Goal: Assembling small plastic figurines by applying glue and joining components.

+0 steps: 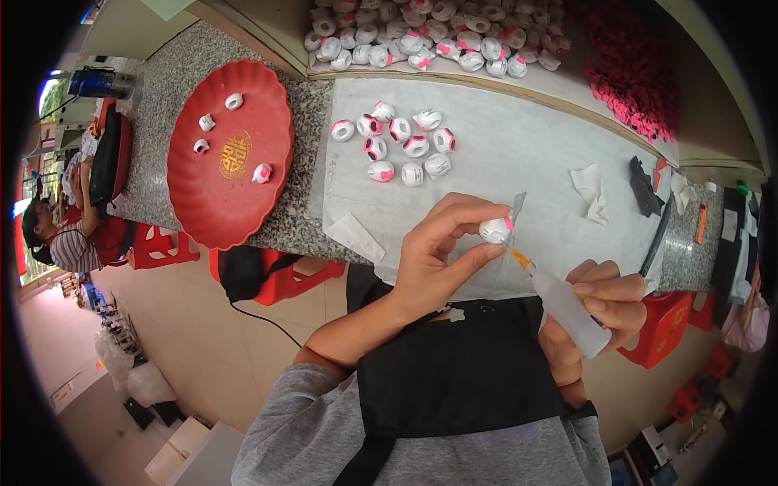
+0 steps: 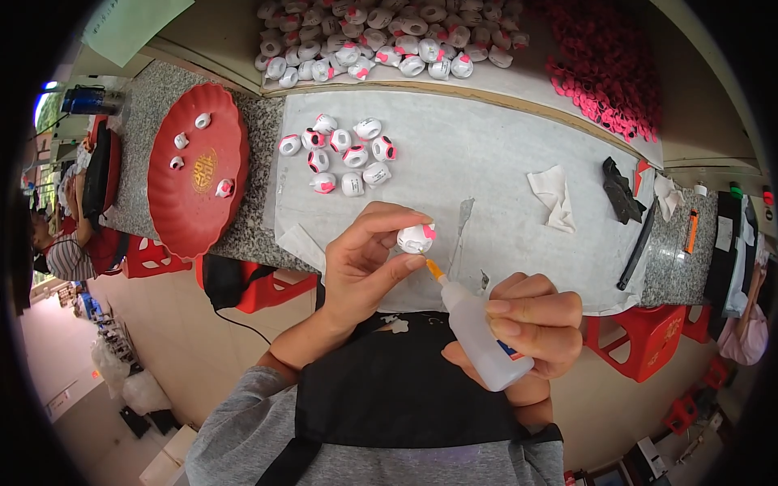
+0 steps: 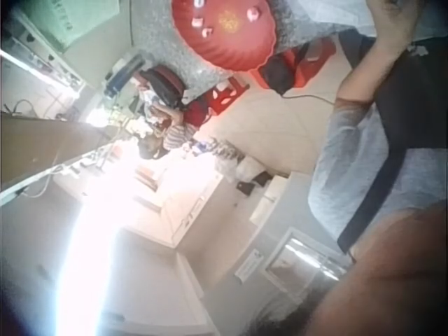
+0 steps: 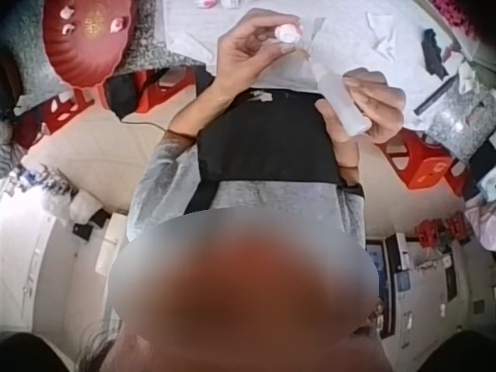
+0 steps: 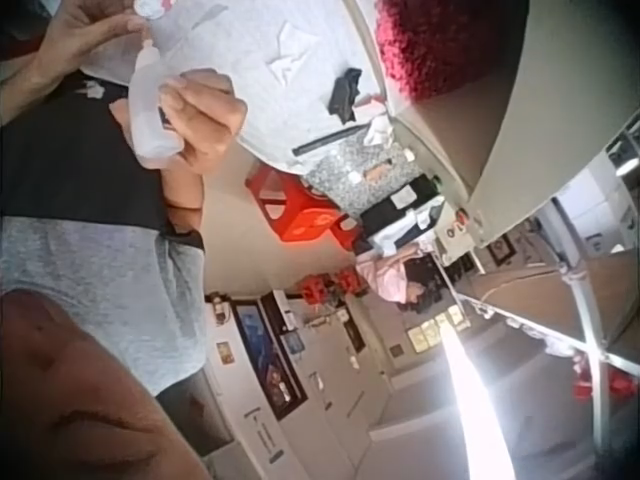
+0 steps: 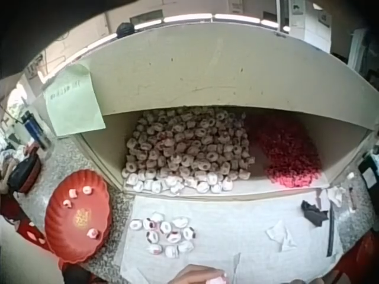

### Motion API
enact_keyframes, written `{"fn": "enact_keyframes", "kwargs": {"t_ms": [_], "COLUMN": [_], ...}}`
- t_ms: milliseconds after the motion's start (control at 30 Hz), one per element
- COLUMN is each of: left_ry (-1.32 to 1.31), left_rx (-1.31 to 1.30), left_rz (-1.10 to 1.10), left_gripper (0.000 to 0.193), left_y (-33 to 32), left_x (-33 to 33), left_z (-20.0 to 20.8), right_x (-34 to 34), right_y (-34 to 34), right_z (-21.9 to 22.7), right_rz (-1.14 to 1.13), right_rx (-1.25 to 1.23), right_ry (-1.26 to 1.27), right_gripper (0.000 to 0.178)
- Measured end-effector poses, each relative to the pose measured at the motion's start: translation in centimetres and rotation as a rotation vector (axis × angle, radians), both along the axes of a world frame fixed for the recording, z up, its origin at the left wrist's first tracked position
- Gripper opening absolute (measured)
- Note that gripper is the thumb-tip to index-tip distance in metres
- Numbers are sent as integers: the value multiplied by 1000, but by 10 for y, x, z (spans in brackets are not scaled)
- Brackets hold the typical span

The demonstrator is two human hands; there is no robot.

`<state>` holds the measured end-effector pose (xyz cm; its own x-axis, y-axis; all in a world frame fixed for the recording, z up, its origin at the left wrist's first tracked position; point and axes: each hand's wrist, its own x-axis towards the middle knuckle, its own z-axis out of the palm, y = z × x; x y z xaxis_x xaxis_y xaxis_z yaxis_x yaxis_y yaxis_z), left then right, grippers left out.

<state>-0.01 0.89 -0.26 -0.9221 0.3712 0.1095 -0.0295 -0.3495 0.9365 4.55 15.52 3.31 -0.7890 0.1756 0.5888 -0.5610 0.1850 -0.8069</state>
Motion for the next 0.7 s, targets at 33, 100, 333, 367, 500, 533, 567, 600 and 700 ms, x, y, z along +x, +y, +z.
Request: {"fn": "enact_keyframes", "kwargs": {"t_ms": [33, 100, 333, 367, 500, 533, 567, 600, 700], "left_ry": [13, 29, -135, -138, -124, -112, -108, -107, -123], "left_rx": [-6, -7, 78, 89, 124, 130, 115, 109, 121], "left_rz": [-3, -14, 171, 192, 231, 225, 239, 238, 228], "left_gripper": [33, 33, 32, 32, 32, 32, 33, 33, 33], "left_y": [0, 1, -6, -6, -11, -11, -13, -11, -13], "left_x": [0, 0, -4, -9, -14, -16, -16, -15, -13], "left_z": [0, 1, -2, -1, 4, 3, 1, 2, 9], "right_x": [-1, -1, -15, -20, -59, -73, -89, -100, -129], "right_y": [0, 1, 30, 35, 69, 81, 89, 100, 111], "right_z": [0, 0, -2, -3, -4, -10, -18, -23, -23], "right_rz": [7, -19, -26, 1, -76, -45, 4, -2, -396], "right_rx": [-4, 2, 2, -212, -102, -36, 26, 30, 695], "right_ry": [18, 25, -106, -161, -350, -396, -444, -433, -302], "right_gripper": [37, 36, 33, 32, 23, 22, 22, 22, 18]}}
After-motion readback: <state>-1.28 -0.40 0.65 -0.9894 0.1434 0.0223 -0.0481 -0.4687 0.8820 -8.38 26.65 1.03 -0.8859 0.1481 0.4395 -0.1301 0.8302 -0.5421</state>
